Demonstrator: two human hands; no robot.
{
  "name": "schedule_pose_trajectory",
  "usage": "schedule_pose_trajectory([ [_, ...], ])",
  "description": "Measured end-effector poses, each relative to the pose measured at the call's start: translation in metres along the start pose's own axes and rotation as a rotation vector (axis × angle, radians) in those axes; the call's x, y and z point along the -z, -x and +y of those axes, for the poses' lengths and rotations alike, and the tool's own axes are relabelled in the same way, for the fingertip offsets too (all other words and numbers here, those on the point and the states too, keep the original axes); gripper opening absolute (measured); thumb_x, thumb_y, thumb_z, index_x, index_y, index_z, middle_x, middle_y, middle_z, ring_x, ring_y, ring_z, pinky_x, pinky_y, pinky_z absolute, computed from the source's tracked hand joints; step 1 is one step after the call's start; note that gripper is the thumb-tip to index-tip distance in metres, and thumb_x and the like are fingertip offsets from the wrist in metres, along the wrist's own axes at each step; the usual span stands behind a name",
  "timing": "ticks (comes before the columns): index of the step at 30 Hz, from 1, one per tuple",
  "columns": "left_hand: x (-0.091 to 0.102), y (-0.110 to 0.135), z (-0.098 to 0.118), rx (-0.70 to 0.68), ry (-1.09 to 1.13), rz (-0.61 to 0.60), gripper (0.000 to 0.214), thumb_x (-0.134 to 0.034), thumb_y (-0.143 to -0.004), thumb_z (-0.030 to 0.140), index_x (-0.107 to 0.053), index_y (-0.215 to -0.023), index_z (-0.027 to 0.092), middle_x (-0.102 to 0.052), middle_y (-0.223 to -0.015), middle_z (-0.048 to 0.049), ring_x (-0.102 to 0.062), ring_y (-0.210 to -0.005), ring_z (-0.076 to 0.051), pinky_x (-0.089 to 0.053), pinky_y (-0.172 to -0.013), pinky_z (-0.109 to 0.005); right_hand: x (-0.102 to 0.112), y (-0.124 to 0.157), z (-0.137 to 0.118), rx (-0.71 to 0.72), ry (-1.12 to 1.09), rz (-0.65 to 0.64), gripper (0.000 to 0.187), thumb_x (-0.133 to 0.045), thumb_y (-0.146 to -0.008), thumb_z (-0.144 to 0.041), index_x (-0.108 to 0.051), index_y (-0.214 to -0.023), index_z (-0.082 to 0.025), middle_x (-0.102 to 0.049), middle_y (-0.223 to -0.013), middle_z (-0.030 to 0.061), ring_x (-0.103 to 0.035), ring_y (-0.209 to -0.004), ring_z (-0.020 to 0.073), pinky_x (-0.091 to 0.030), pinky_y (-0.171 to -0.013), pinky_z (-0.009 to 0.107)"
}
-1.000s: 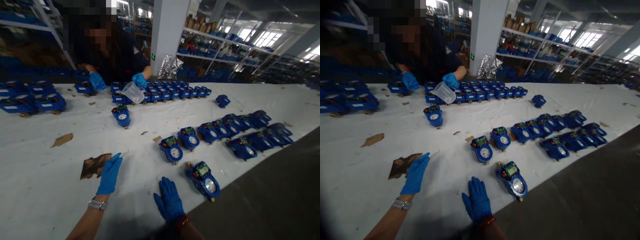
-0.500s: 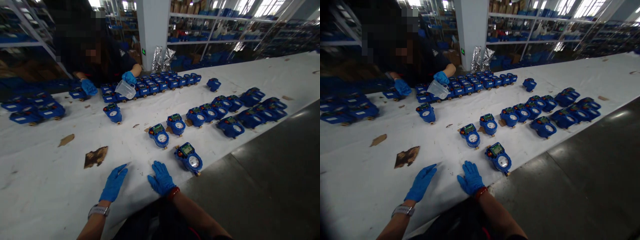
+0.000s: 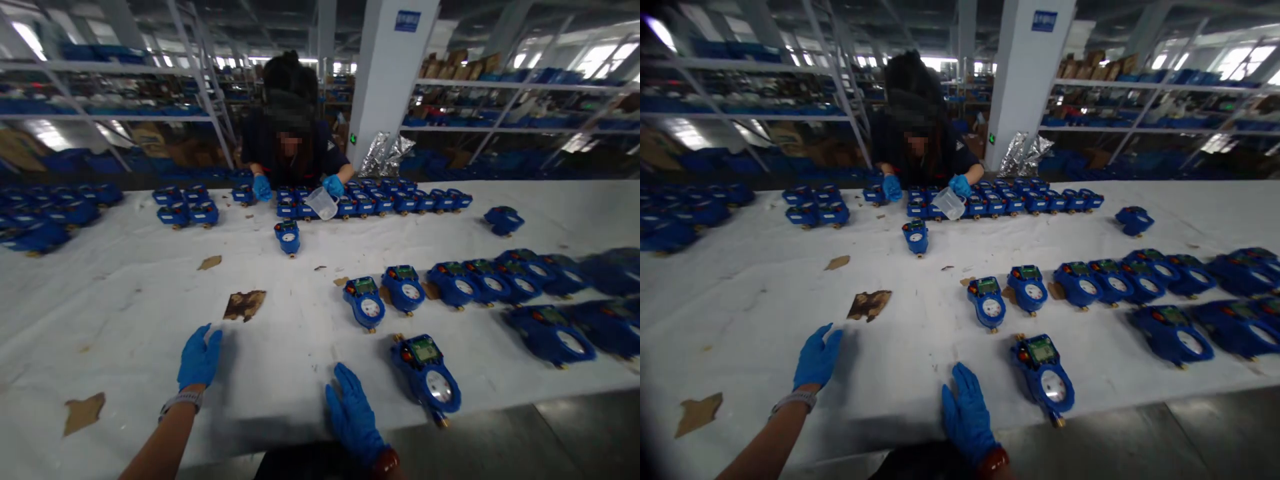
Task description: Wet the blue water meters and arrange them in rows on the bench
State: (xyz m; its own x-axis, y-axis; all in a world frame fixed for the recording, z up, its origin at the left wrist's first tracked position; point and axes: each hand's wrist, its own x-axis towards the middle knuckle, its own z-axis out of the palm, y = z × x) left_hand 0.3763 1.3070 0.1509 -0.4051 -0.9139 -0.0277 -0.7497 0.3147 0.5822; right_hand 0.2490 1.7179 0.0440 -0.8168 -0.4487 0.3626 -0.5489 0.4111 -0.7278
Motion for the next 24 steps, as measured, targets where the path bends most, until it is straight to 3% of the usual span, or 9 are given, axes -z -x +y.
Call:
schedule_pose_trajectory([
  [4, 0.014, -0.039, -0.026, 0.038, -0.058, 0.043, 0.068, -0.043, -0.104, 0.042, -0.056, -0.151, -0.005, -0.053, -0.163, -0.0319, -0.048, -0.157, -0.039, -0.033, -0.134, -0.052, -0.016, -0.049, -0.011, -0.209, -0.133, -0.066, 0.069, -0.06, -0.103, -0.07, -0.07, -0.146, -0.017, -0.065, -0.149, 0.0189, -0.064, -0.137, 0.0407, -0.058, -0.116, 0.064],
  [9, -0.011, -0.062, -0.033, 0.094, -0.04, 0.086, 0.068, -0.039, -0.108, 0.046, -0.048, -0.163, 0.005, -0.04, -0.175, -0.0264, -0.033, -0.166, -0.038, -0.023, -0.138, -0.061, -0.041, -0.126, -0.036, -0.29, -0.189, -0.056, 0.085, -0.064, -0.09, -0.081, -0.07, -0.142, -0.014, -0.067, -0.145, 0.0219, -0.065, -0.134, 0.0431, -0.05, -0.119, 0.068],
  [14, -0.032, -0.061, -0.029, 0.179, -0.057, 0.042, 0.073, -0.034, -0.11, 0.053, -0.042, -0.169, 0.011, -0.032, -0.181, -0.0196, -0.022, -0.171, -0.035, -0.009, -0.141, -0.059, -0.067, -0.204, -0.055, -0.324, -0.133, -0.038, 0.099, -0.061, -0.08, -0.09, -0.069, -0.141, -0.012, -0.072, -0.134, 0.0206, -0.069, -0.12, 0.0402, -0.049, -0.119, 0.063],
  [19, -0.026, -0.053, -0.017, 0.218, -0.128, -0.011, 0.068, -0.034, -0.111, 0.048, -0.044, -0.169, 0.014, -0.033, -0.181, -0.0154, -0.023, -0.17, -0.033, -0.008, -0.141, -0.057, -0.093, -0.277, -0.067, -0.345, -0.066, -0.038, 0.11, -0.058, -0.075, -0.094, -0.064, -0.143, -0.008, -0.064, -0.146, 0.0249, -0.058, -0.138, 0.0433, -0.039, -0.127, 0.062],
  [24, -0.02, -0.049, -0.013, 0.243, -0.138, -0.051, 0.067, -0.031, -0.112, 0.048, -0.044, -0.169, 0.017, -0.032, -0.182, -0.0137, -0.022, -0.171, -0.032, -0.008, -0.141, -0.057, -0.115, -0.346, -0.077, -0.342, -0.018, -0.02, 0.114, -0.056, -0.077, -0.092, -0.056, -0.153, -0.007, -0.059, -0.153, 0.0247, -0.053, -0.146, 0.0421, -0.036, -0.13, 0.058],
])
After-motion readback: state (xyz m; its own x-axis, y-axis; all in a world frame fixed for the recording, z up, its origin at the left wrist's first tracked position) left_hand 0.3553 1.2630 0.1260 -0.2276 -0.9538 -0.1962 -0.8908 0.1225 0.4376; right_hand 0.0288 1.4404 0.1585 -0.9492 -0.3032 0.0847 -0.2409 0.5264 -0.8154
